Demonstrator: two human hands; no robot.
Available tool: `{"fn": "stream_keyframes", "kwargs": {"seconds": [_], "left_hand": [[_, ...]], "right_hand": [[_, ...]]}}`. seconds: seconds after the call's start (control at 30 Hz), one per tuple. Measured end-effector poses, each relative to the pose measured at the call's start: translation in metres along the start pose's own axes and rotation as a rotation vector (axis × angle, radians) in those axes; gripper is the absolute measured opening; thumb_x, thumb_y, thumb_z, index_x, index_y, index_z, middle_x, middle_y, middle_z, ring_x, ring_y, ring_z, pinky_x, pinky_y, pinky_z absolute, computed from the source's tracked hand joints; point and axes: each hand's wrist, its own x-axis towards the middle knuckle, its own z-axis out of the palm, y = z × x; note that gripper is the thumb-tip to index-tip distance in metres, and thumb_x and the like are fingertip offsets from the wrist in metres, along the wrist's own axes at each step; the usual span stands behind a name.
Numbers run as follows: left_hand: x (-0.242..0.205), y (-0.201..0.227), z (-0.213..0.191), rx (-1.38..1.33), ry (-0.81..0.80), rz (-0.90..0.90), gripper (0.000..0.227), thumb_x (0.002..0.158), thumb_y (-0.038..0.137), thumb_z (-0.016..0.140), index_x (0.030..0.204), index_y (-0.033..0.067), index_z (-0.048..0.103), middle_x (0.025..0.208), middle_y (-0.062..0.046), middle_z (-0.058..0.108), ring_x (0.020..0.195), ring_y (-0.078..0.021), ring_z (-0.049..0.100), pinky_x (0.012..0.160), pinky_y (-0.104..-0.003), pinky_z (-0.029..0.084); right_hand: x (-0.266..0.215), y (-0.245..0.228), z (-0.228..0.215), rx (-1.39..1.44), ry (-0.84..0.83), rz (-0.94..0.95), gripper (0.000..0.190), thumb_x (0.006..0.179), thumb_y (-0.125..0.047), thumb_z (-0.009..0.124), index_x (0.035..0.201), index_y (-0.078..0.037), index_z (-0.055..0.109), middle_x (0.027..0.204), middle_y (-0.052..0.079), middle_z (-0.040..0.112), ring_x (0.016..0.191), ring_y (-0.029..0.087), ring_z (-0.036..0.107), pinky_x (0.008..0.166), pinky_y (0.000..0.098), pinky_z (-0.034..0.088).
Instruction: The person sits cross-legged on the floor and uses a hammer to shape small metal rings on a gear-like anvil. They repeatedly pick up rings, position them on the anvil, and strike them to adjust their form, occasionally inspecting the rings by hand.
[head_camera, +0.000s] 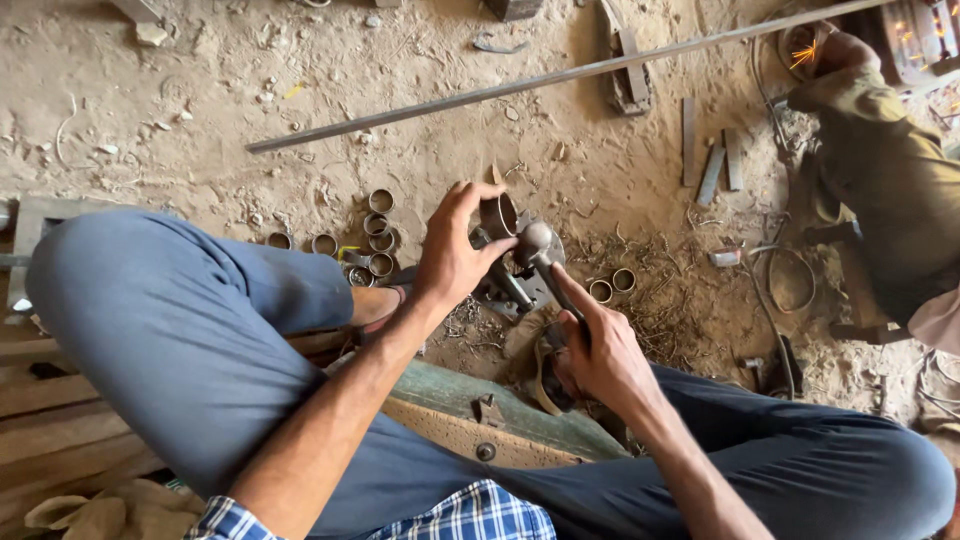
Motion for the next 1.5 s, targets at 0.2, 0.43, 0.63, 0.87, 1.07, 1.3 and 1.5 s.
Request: {"fn": "stream_keyframes", "kwargs": {"seconds": [0.2,0.43,0.63,0.87,1.07,1.3,1.5], "left_hand": [[0.002,0.014,-0.001,0.252,-0.062,0.006,0.066,0.061,0.014,0.096,0.121,0.0126,0.068,0.116,-0.003,0.072,0.11,-0.0255,0.062,0.099,-0.042,0.046],[0.004,0.022,0.002,0.412,-0.074,0.015,0.068,0.059,0.026,0.098,0.12,0.0164,0.069,0.118,0.003,0.073,0.102,-0.0201,0.058,0.095,-0.039,0.038],[0.005,0.02,0.001,0.409,-0.099,-0.011,0.066,0.058,0.024,0.099,0.118,0.0167,0.072,0.117,0.002,0.074,0.102,-0.0203,0.059,0.094,-0.039,0.037],[0.008,0.016,-0.009,0.306,-0.062,0.089,0.063,0.063,0.002,0.093,0.12,0.0083,0.069,0.126,-0.006,0.073,0.12,-0.0258,0.065,0.104,-0.044,0.042],[0.011,0.037,-0.021,-0.233,0.084,0.015,0.061,0.077,-0.005,0.089,0.131,0.0053,0.061,0.14,-0.012,0.061,0.123,-0.0245,0.067,0.107,-0.036,0.058],[0.004,0.061,-0.022,-0.094,-0.047,0.351,0.058,0.08,0.001,0.09,0.13,0.0086,0.06,0.14,-0.011,0.059,0.129,-0.0266,0.064,0.107,-0.039,0.062],[0.008,0.091,-0.031,-0.092,-0.237,0.401,0.064,0.079,0.004,0.089,0.136,0.0077,0.06,0.139,-0.012,0.06,0.129,-0.027,0.062,0.107,-0.035,0.057]], "right_hand": [[0.001,-0.015,0.0,-0.006,0.182,-0.108,0.064,0.097,-0.004,0.054,0.159,-0.015,0.039,0.074,0.018,0.062,0.055,0.028,0.056,0.056,0.0461,0.047],[0.01,-0.003,0.019,0.073,0.328,-0.14,0.059,0.103,-0.006,0.051,0.16,-0.013,0.038,0.082,0.018,0.063,0.059,0.027,0.057,0.059,0.0447,0.048],[0.008,0.006,0.019,0.098,0.293,-0.11,0.059,0.103,-0.007,0.052,0.159,-0.014,0.04,0.081,0.018,0.064,0.062,0.028,0.059,0.06,0.045,0.048],[0.004,0.01,0.014,0.172,0.252,-0.12,0.06,0.103,-0.009,0.054,0.16,-0.011,0.036,0.075,0.014,0.06,0.058,0.026,0.055,0.058,0.0433,0.045],[-0.001,0.008,-0.003,0.276,0.076,-0.142,0.05,0.103,-0.012,0.053,0.149,-0.004,0.035,0.07,0.012,0.06,0.058,0.026,0.056,0.058,0.0445,0.044],[0.012,-0.006,-0.006,-0.097,-0.047,0.068,0.041,0.1,-0.022,0.062,0.136,-0.009,0.049,0.084,0.02,0.068,0.076,0.037,0.066,0.066,0.0477,0.049],[0.008,-0.046,-0.038,0.025,0.402,-0.301,0.036,0.089,-0.002,0.067,0.124,-0.006,0.06,0.111,0.016,0.068,0.096,0.034,0.07,0.078,0.0397,0.058]]}}
